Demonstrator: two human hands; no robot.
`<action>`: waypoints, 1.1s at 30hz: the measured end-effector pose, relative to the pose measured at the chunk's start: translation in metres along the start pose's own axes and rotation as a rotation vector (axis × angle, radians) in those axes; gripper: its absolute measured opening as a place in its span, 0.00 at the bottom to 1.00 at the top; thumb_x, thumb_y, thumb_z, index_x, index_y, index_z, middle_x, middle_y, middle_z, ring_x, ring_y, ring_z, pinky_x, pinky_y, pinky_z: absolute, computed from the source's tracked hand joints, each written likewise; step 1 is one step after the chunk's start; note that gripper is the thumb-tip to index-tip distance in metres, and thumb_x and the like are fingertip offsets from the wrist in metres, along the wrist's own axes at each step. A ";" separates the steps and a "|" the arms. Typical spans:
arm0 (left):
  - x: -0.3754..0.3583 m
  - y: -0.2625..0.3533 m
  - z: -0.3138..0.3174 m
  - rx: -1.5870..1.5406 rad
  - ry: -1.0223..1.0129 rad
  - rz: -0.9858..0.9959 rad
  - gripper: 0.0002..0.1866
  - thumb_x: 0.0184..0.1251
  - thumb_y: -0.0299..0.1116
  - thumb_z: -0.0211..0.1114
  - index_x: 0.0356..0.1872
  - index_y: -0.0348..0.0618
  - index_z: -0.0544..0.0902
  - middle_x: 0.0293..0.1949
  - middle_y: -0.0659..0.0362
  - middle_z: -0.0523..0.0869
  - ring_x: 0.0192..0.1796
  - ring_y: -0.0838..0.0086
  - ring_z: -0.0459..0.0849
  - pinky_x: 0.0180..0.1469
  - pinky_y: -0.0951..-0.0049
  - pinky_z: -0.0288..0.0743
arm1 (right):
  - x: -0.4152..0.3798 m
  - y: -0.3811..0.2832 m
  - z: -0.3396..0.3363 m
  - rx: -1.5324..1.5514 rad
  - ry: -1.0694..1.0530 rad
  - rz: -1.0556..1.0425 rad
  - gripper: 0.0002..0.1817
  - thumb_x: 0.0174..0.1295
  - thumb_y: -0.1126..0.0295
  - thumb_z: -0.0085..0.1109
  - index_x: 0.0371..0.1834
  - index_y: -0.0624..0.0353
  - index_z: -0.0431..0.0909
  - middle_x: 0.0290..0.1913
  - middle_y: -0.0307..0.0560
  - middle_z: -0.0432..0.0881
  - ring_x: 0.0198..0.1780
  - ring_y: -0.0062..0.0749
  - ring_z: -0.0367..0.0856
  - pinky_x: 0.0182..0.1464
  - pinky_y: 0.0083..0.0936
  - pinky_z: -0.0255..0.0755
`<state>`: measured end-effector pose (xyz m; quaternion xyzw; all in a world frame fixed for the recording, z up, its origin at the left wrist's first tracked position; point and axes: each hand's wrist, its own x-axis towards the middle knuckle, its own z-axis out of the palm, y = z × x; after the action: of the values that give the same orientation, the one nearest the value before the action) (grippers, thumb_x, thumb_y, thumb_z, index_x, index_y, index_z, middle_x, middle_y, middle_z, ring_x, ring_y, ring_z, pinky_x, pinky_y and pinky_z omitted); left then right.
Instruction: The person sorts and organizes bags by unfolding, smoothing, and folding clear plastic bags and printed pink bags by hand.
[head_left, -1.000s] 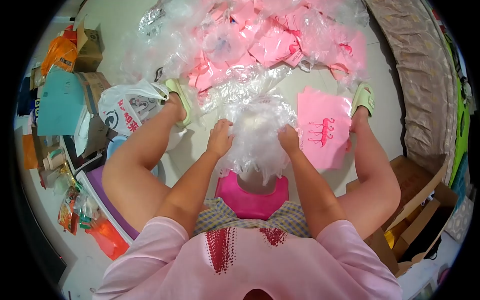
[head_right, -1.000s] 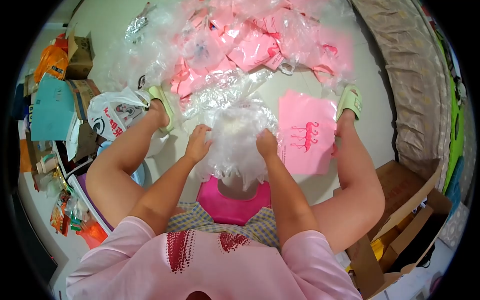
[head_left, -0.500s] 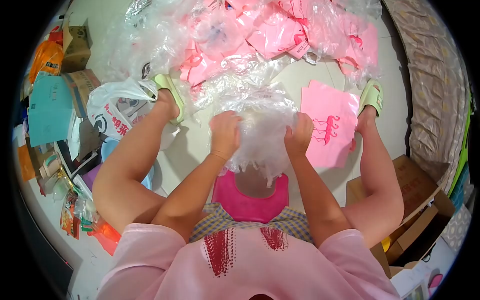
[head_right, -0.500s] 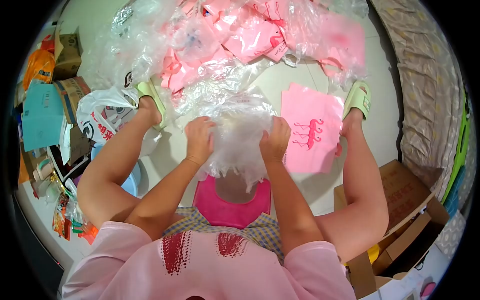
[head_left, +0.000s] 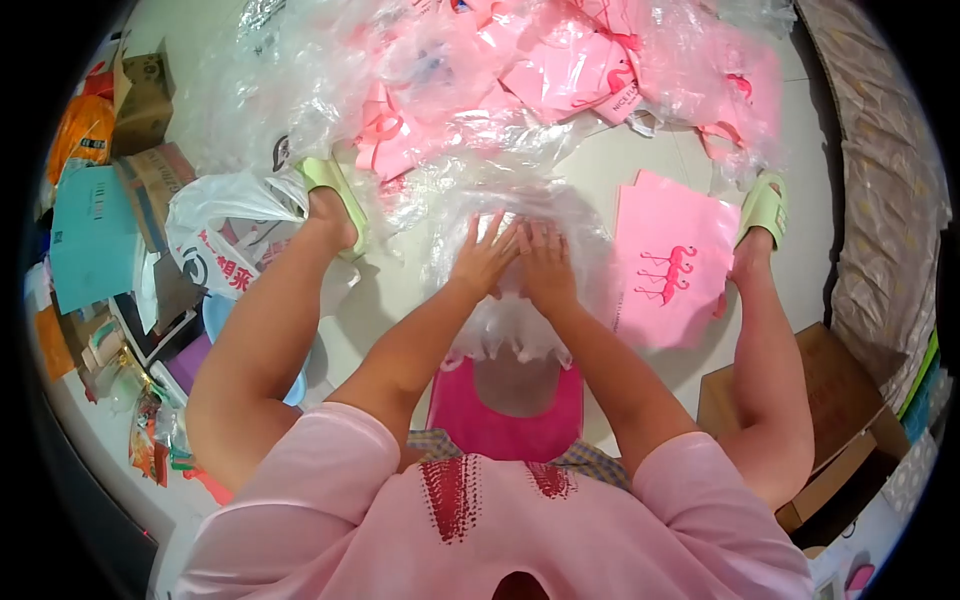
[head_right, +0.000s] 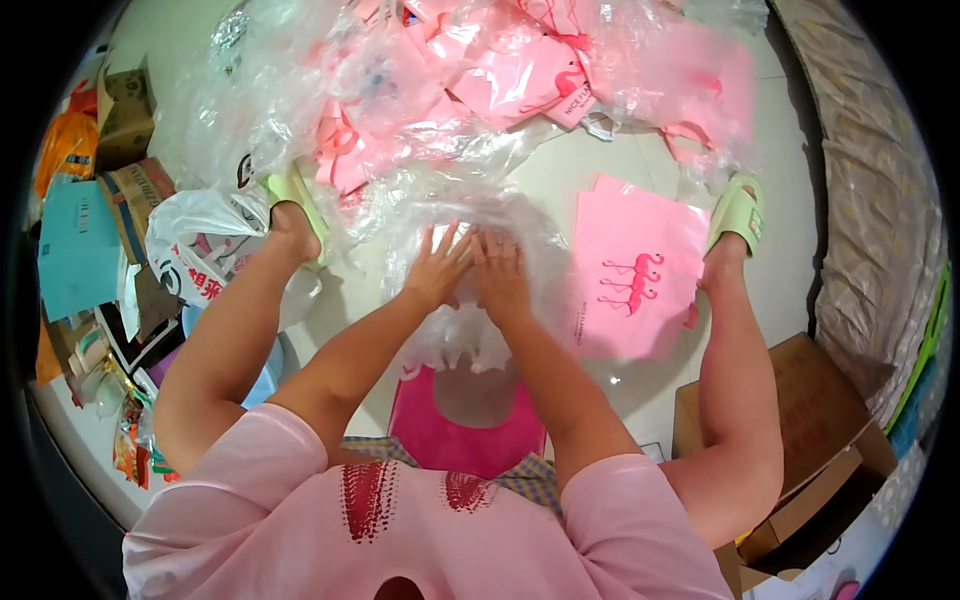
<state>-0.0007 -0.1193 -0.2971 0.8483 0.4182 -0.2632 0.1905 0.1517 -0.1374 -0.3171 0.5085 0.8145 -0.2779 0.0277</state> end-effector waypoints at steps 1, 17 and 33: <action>-0.003 0.004 0.002 -0.001 -0.012 -0.001 0.56 0.35 0.61 0.71 0.69 0.49 0.58 0.72 0.56 0.49 0.74 0.53 0.41 0.67 0.38 0.42 | -0.005 -0.003 0.003 -0.041 -0.034 -0.013 0.57 0.36 0.62 0.73 0.71 0.57 0.46 0.72 0.51 0.48 0.72 0.54 0.46 0.69 0.51 0.45; -0.029 -0.023 0.011 -0.162 -0.084 -0.321 0.71 0.25 0.48 0.80 0.71 0.68 0.35 0.72 0.59 0.46 0.72 0.58 0.51 0.66 0.34 0.41 | -0.003 0.037 -0.029 -0.177 -0.298 0.197 0.69 0.28 0.50 0.77 0.73 0.34 0.33 0.75 0.40 0.40 0.75 0.50 0.36 0.70 0.56 0.37; -0.046 -0.010 0.072 -1.449 0.133 -1.052 0.54 0.35 0.31 0.80 0.65 0.43 0.53 0.61 0.44 0.63 0.63 0.52 0.64 0.61 0.61 0.64 | -0.037 0.031 0.018 -0.208 0.129 0.274 0.63 0.32 0.67 0.73 0.74 0.35 0.40 0.75 0.51 0.35 0.72 0.64 0.36 0.63 0.67 0.46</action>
<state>-0.0530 -0.1807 -0.3266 0.2320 0.8264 0.0616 0.5094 0.1910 -0.1658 -0.3332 0.6259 0.7621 -0.1526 0.0652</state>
